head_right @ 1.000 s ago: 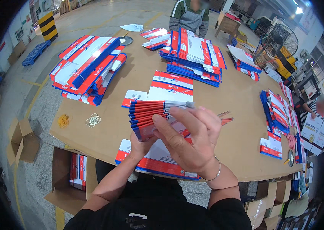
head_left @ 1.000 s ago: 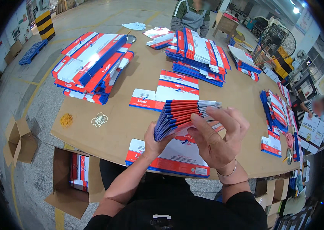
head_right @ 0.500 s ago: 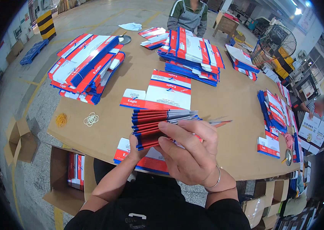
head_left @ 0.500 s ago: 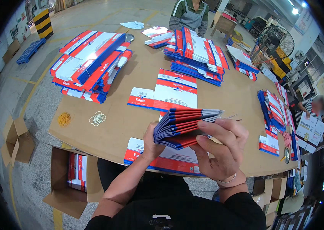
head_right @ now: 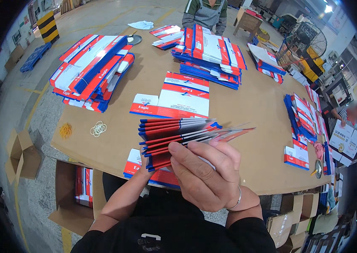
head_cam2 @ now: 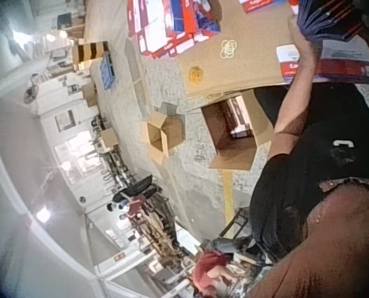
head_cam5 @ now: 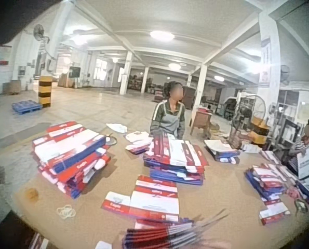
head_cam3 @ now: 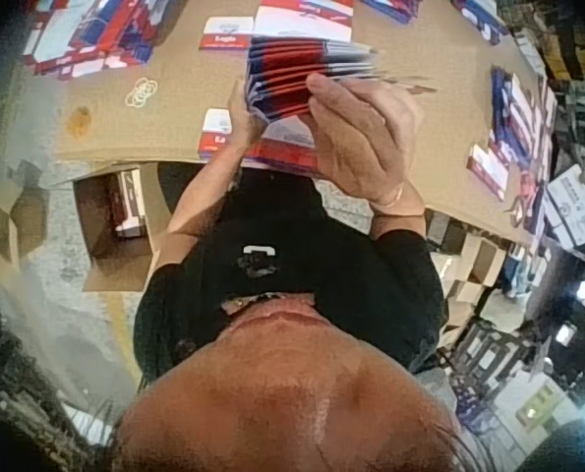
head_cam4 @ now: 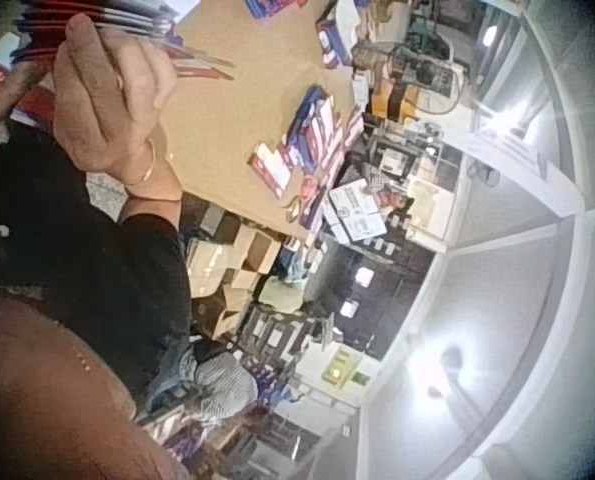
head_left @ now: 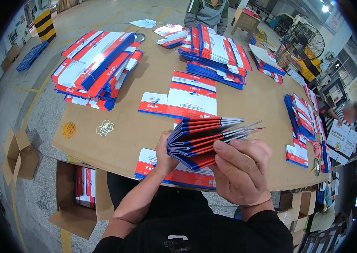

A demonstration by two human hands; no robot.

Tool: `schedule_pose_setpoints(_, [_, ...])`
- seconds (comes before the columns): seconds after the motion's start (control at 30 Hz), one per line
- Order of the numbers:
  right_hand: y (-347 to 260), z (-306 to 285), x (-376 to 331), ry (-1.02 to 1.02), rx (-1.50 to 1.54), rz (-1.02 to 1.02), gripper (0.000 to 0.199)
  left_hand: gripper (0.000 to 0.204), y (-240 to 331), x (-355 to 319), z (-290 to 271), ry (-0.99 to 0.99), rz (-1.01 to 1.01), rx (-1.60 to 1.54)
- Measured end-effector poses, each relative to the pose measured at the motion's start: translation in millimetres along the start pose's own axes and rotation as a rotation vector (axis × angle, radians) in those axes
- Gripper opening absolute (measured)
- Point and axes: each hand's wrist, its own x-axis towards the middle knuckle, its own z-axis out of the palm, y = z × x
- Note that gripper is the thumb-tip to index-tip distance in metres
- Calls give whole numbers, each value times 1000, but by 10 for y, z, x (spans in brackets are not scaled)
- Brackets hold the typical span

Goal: Organizing and packing cardboard sleeves into a box.

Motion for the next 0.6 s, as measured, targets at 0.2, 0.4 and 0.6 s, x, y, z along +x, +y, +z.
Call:
schedule_pose_setpoints(0.2, [19,12,-11,55,66,6,29,39,182,34,-28,0,89,88])
schedule_pose_setpoints(0.4, [-129,-80,93,-76,-9,122,53,40,194,10,-17,4,94,86])
schedule_pose_setpoints(0.6, [-168,-61,108,-181,-145,118,58,40,207,3,-16,12,100,83])
